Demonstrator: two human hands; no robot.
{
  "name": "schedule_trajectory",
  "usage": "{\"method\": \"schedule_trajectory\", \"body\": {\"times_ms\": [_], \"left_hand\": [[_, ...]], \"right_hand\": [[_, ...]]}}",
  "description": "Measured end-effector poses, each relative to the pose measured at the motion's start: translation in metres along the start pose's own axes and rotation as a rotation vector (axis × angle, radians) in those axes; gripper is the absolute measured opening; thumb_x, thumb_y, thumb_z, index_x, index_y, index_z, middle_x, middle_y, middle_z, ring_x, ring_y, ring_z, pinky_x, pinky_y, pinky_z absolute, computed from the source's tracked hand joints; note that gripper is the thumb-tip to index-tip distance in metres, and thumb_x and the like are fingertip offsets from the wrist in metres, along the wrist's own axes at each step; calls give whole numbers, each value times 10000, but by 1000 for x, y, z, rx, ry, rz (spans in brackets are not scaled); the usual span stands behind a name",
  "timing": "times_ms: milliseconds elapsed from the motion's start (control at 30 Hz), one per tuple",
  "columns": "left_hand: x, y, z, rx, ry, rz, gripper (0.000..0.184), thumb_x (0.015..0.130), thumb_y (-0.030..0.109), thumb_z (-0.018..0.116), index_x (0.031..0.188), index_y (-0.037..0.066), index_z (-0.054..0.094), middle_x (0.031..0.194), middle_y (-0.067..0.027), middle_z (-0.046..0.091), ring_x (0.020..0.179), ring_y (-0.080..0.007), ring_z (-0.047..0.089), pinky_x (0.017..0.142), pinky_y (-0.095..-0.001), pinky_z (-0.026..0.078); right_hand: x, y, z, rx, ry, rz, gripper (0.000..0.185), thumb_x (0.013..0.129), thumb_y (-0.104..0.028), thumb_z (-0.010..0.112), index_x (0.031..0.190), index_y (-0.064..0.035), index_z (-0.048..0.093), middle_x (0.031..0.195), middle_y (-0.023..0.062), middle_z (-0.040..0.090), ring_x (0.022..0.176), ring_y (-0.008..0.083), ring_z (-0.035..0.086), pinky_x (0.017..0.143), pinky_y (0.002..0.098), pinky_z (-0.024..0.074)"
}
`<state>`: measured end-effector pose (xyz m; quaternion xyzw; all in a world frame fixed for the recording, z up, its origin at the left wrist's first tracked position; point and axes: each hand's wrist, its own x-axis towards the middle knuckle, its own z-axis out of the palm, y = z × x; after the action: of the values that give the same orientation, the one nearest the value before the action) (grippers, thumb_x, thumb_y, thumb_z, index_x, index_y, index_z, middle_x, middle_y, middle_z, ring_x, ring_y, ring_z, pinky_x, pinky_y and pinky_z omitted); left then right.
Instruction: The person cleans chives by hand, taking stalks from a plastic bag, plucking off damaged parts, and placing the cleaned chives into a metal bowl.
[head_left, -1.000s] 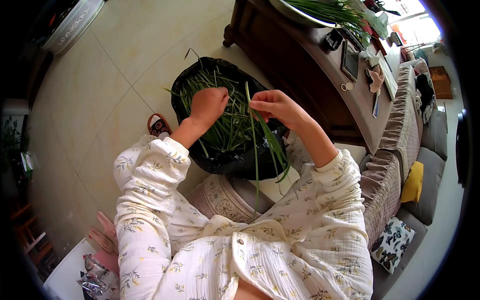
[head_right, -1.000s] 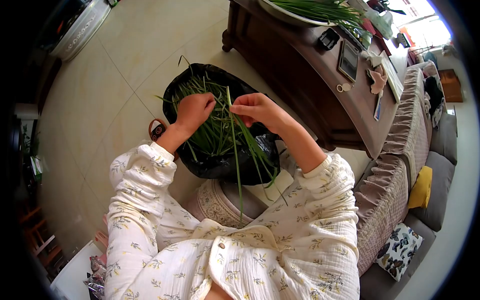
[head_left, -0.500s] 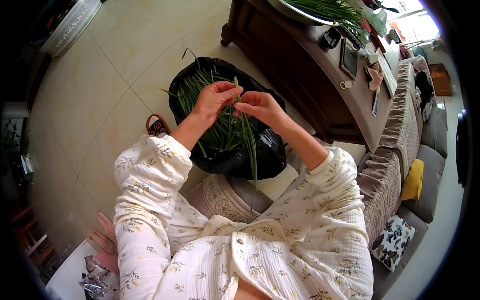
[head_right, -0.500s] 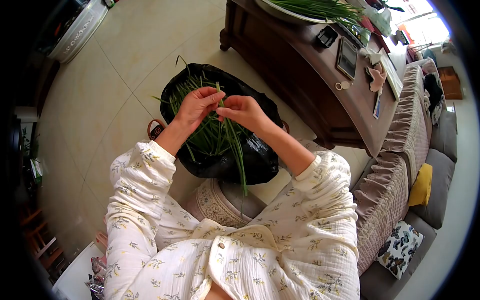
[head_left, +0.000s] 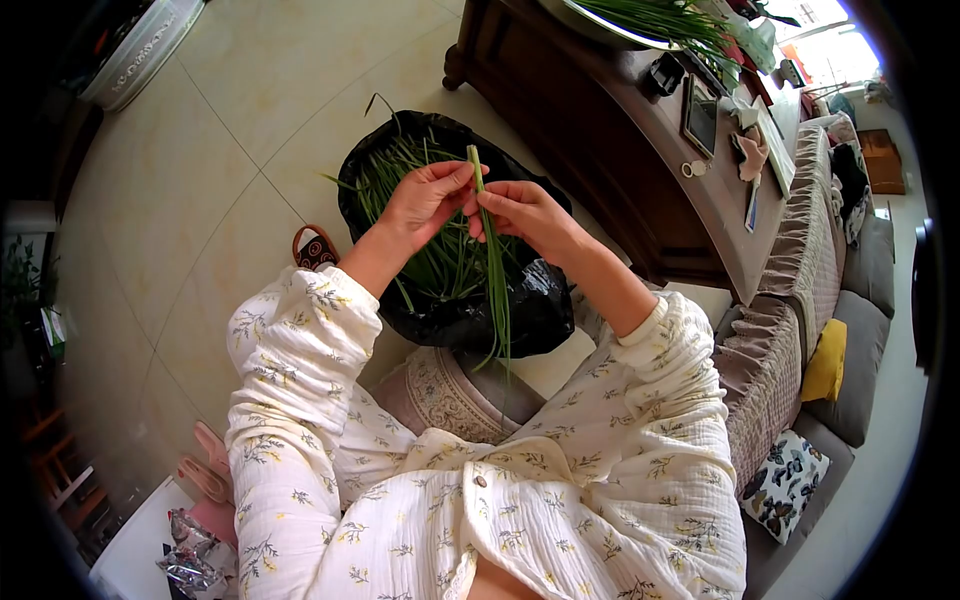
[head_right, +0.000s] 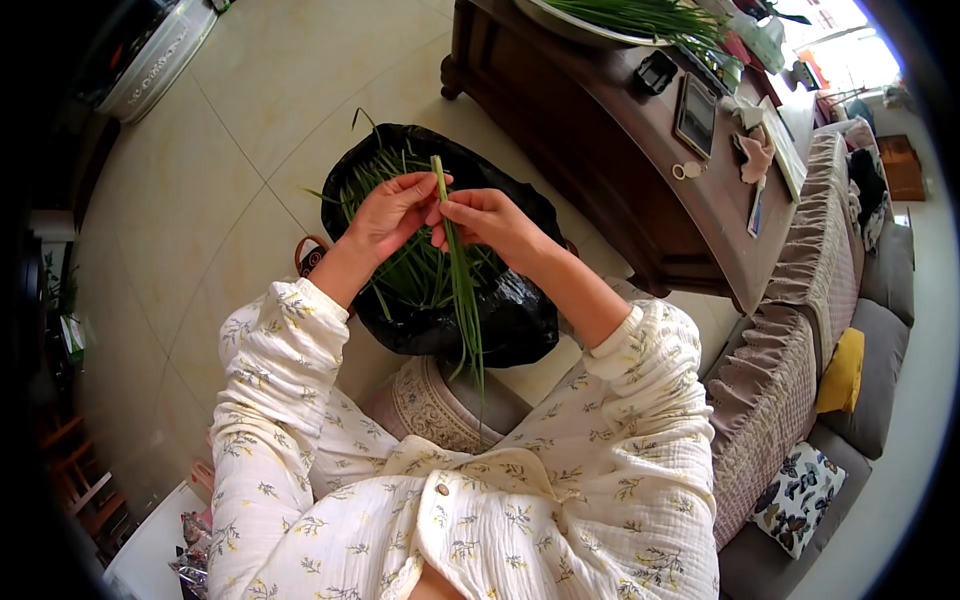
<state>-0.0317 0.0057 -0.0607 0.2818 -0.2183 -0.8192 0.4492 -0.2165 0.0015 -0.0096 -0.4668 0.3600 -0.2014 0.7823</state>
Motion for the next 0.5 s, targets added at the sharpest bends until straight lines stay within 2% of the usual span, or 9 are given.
{"method": "schedule_trajectory", "body": {"times_ms": [33,200,300,400,500], "left_hand": [[0,1,0,-25,-45,-9,236,915,194,576,1055,9,621,778,-24,613,694,-109,562,708,-258,478],[2,0,9,-52,74,33,143,898,152,602,957,26,634,762,-10,602,688,-94,543,702,-245,469],[4,-2,4,-17,66,63,122,901,166,600,937,53,628,796,-5,611,713,-90,550,713,-240,469],[4,-4,-3,90,110,85,108,893,168,612,931,67,623,817,1,614,736,-82,554,718,-230,464],[4,-4,-2,163,148,114,100,883,159,626,932,73,620,819,7,614,740,-76,552,720,-220,459]], "right_hand": [[0,-1,-1,33,-18,11,270,967,-253,474,964,-17,605,817,46,634,757,102,593,698,229,460],[-2,-3,1,113,-45,34,247,961,-229,494,1003,-5,590,825,56,627,754,122,596,747,263,474],[-4,-6,7,-167,59,-8,227,953,-215,505,981,-6,590,806,62,645,720,127,603,748,258,473],[-2,-3,6,-180,96,-32,210,945,-206,516,973,-11,590,794,75,660,712,131,622,727,247,475],[-2,1,4,-64,93,-25,211,940,-191,512,955,8,581,794,88,666,704,134,640,663,231,464]]}}
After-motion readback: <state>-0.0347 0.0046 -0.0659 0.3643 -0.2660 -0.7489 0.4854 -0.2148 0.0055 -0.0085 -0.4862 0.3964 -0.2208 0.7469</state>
